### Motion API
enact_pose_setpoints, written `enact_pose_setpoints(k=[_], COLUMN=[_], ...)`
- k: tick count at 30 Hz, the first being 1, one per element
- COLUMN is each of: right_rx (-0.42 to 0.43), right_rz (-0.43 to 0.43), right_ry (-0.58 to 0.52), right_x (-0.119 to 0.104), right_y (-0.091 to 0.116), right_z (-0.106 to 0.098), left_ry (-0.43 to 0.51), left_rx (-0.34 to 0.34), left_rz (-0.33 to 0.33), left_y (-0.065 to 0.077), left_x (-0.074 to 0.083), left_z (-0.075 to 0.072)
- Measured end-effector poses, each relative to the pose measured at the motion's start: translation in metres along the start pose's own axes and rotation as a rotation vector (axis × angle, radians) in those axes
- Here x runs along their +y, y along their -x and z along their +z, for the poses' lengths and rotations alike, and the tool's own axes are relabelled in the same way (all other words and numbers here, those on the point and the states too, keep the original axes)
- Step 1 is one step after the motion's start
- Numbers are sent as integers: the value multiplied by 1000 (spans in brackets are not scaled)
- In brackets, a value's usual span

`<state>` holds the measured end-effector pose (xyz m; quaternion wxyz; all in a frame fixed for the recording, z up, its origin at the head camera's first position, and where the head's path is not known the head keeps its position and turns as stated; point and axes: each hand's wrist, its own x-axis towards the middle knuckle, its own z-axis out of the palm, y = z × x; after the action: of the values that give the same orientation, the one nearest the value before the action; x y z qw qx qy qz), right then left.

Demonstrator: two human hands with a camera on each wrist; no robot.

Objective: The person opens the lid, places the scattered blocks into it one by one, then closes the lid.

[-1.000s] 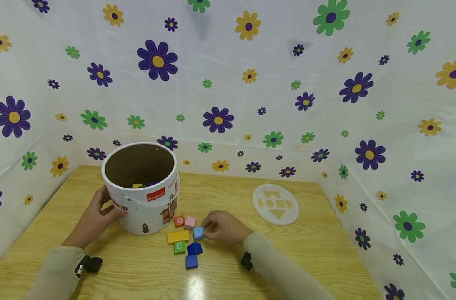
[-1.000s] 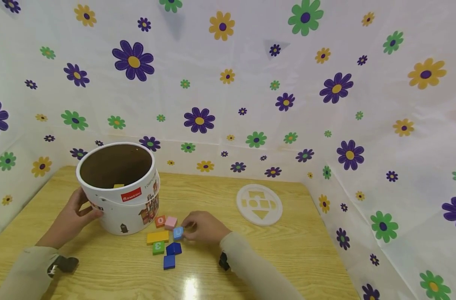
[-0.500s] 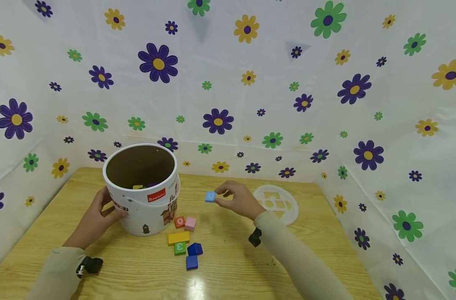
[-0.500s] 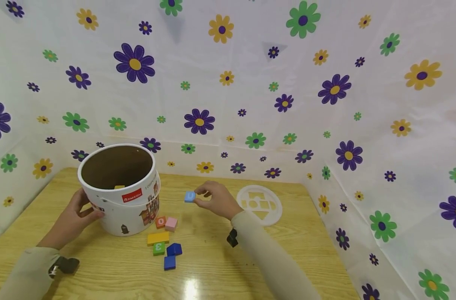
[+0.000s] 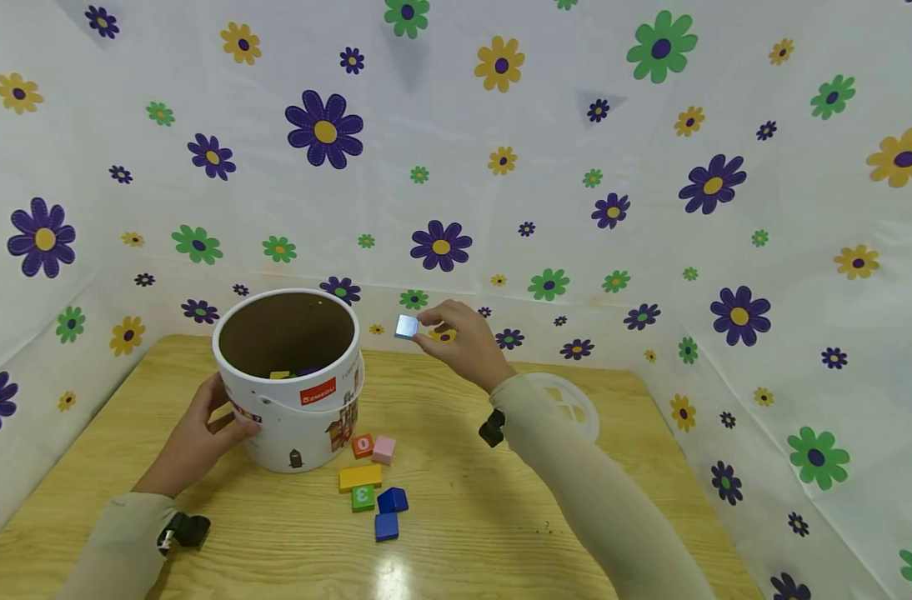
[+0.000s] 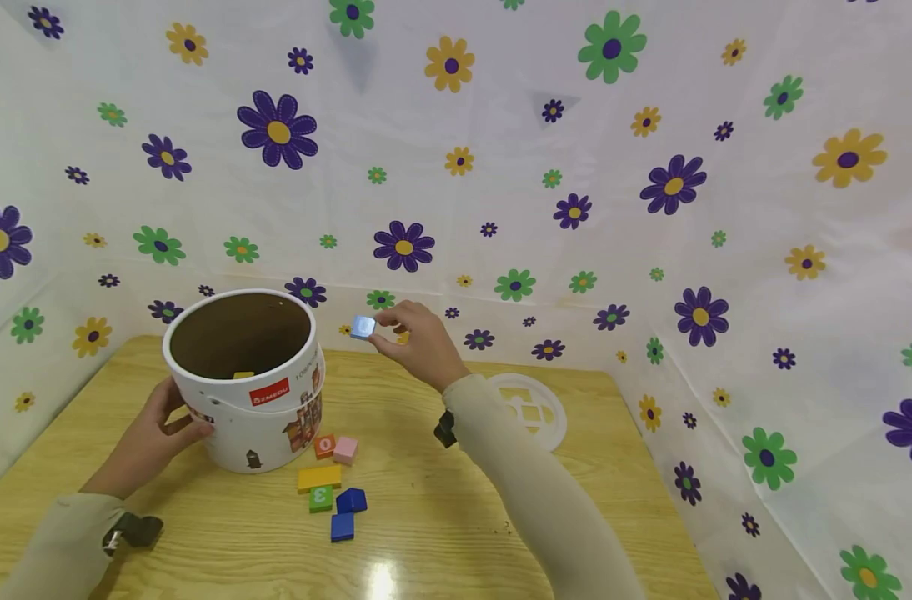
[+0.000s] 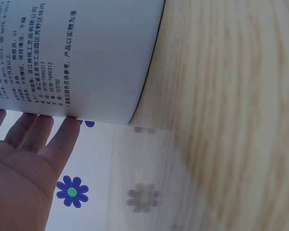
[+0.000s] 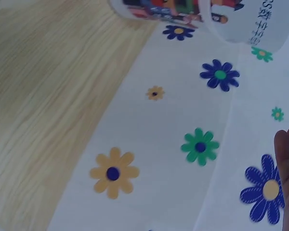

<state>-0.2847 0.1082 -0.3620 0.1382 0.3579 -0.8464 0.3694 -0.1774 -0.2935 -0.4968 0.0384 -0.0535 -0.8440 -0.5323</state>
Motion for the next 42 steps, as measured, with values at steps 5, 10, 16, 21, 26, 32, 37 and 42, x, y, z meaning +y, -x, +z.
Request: enact_pose_setpoints(k=[5,10,16,21,26,32,37,42], right_rx=[48,86,34,-35,-112,-131,-90,-66], right_rz=[-42,-58,-42,-36,-35,-62,-104,-83], right_ry=[-27,-36,-51,-19,30,45,-7,-16], right_x=[-18,-41,-65,-77,-83,-79,-63,-40], right_y=[-18,-30,-40,-44,-45,-36,-21,6], right_z=[15,33,52,63,68,66,57,47], left_ry=[-15,-13,-13,-15,-18,-16,-16,-10], left_rx=[3,-1,-2,1,8,6,6,6], left_rz=[3,11,8,3,6,6,2,3], left_y=[-1,-1,-1,-1,-2,-2,-1,1], left_x=[-1,-1,1,-1,-4,-6,-5,0], left_z=[1,1,0,0,1,1,1,1])
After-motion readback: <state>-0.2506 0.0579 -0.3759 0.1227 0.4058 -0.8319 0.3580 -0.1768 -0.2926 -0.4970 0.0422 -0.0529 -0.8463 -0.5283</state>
